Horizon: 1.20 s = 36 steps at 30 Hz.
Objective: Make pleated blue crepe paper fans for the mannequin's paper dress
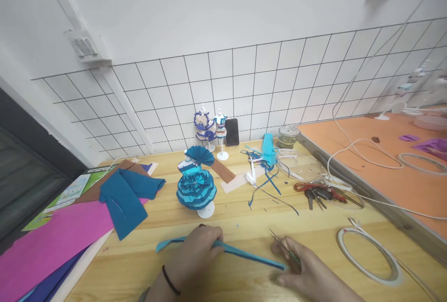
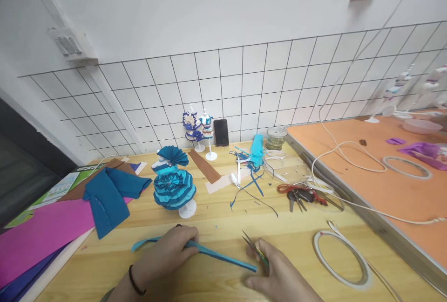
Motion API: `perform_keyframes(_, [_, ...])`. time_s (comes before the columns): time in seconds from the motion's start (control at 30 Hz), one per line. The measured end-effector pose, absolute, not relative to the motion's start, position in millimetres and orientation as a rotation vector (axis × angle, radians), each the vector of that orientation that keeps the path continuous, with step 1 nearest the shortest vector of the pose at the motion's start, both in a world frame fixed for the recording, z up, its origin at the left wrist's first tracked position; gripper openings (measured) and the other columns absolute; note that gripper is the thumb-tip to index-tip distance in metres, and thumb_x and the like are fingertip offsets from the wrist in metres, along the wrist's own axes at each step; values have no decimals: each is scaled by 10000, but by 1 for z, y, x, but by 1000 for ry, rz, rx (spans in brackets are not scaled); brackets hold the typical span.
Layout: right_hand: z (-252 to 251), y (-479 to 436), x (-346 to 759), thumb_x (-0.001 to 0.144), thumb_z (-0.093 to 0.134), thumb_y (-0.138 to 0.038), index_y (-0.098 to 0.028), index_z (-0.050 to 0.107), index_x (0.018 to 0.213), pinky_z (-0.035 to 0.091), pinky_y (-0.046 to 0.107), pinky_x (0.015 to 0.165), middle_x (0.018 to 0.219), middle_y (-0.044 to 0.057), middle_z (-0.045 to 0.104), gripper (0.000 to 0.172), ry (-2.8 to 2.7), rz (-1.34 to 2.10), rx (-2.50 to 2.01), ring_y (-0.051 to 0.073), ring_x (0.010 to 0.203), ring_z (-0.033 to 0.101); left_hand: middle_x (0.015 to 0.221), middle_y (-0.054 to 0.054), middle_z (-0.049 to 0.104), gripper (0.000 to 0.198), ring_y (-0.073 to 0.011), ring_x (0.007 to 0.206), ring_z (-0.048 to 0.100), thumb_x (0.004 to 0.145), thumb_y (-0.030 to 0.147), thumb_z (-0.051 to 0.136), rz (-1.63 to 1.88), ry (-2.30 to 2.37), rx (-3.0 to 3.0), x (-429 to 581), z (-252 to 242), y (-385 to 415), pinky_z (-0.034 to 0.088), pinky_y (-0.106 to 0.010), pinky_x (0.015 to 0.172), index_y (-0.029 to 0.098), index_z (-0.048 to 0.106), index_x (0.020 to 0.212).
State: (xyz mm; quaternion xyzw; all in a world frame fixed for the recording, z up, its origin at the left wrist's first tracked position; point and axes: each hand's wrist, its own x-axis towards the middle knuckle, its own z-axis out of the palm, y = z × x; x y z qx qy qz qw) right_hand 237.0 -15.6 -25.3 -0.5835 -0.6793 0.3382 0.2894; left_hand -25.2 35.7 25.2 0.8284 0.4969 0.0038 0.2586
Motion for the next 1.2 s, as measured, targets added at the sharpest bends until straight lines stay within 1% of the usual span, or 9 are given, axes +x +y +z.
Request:
perform_keyframes(0.07, [-25, -16, 231, 677, 536, -171, -196, 456, 676, 434, 207, 577, 664, -19, 584, 83, -1860, 924, -1624, 143, 642, 570, 832, 9, 618, 152, -162, 796, 516, 713, 171, 483, 27, 1349, 2242, -28, 23, 37, 360, -236, 672, 220, 553, 839])
perform_keyframes(0.23, [-21, -15, 227, 710, 459, -161, -207, 371, 628, 377, 202, 519, 591, -35, 508, 129, -1928, 865, -1702, 123, 558, 504, 918, 1, 632, 347, -172, 866, 527, 670, 66, 448, 35, 1374, 2267, -39, 16, 39, 368, -253, 737, 242, 562, 946])
perform_keyframes(0.5, [-4, -13, 239, 719, 461, -165, -205, 406, 658, 375, 204, 534, 611, -37, 502, 92, -1973, 1005, -1579, 122, 578, 480, 845, 19, 651, 252, -149, 818, 550, 703, 96, 435, 90, 1270, 2254, -37, 27, 36, 357, -252, 777, 231, 605, 831])
perform_keyframes(0.67, [16, 1, 254, 737, 505, -236, -204, 420, 680, 381, 214, 557, 626, -34, 480, 107, -1872, 1067, -1520, 127, 601, 466, 845, 24, 640, 250, -141, 780, 545, 669, 140, 487, 156, 1213, 2054, -34, 38, 33, 376, -213, 683, 218, 634, 856])
perform_keyframes(0.8, [30, 23, 261, 725, 548, -359, -205, 411, 663, 392, 229, 604, 654, -22, 480, 215, -1687, 1039, -1474, 144, 648, 482, 687, 40, 584, 166, -122, 642, 494, 599, 223, 616, 166, 1171, 1819, -29, 33, 37, 344, -193, 541, 154, 647, 746])
perform_keyframes(0.9, [34, 38, 259, 693, 578, -422, -208, 389, 648, 350, 218, 521, 605, -43, 418, 289, -1526, 1044, -1493, 117, 559, 427, 589, 42, 560, 182, -118, 591, 479, 561, 293, 675, 185, 1039, 1619, -21, 23, 40, 342, -202, 526, 130, 620, 619])
perform_keyframes(1.0, [31, 49, 254, 666, 594, -475, -209, 391, 686, 250, 208, 427, 550, -74, 342, 335, -1391, 1127, -1529, 76, 445, 306, 604, 25, 597, 261, -132, 572, 514, 524, 344, 703, 201, 925, 1345, -12, 12, 42, 396, -234, 551, 132, 616, 649])
perform_keyframes(1.07, [26, 55, 252, 644, 603, -511, -209, 384, 700, 206, 204, 412, 529, -91, 304, 377, -1337, 1158, -1533, 61, 415, 249, 596, 20, 600, 291, -128, 539, 519, 507, 353, 717, 232, 912, 1242, -7, 5, 42, 412, -245, 541, 131, 614, 665])
perform_keyframes(1.2, [16, 66, 253, 626, 587, -580, -207, 399, 711, 212, 208, 407, 508, -91, 308, 427, -1288, 1097, -1557, 67, 405, 262, 537, 7, 591, 268, -129, 494, 525, 542, 373, 694, 297, 993, 1167, -3, -1, 43, 400, -231, 485, 132, 591, 598])
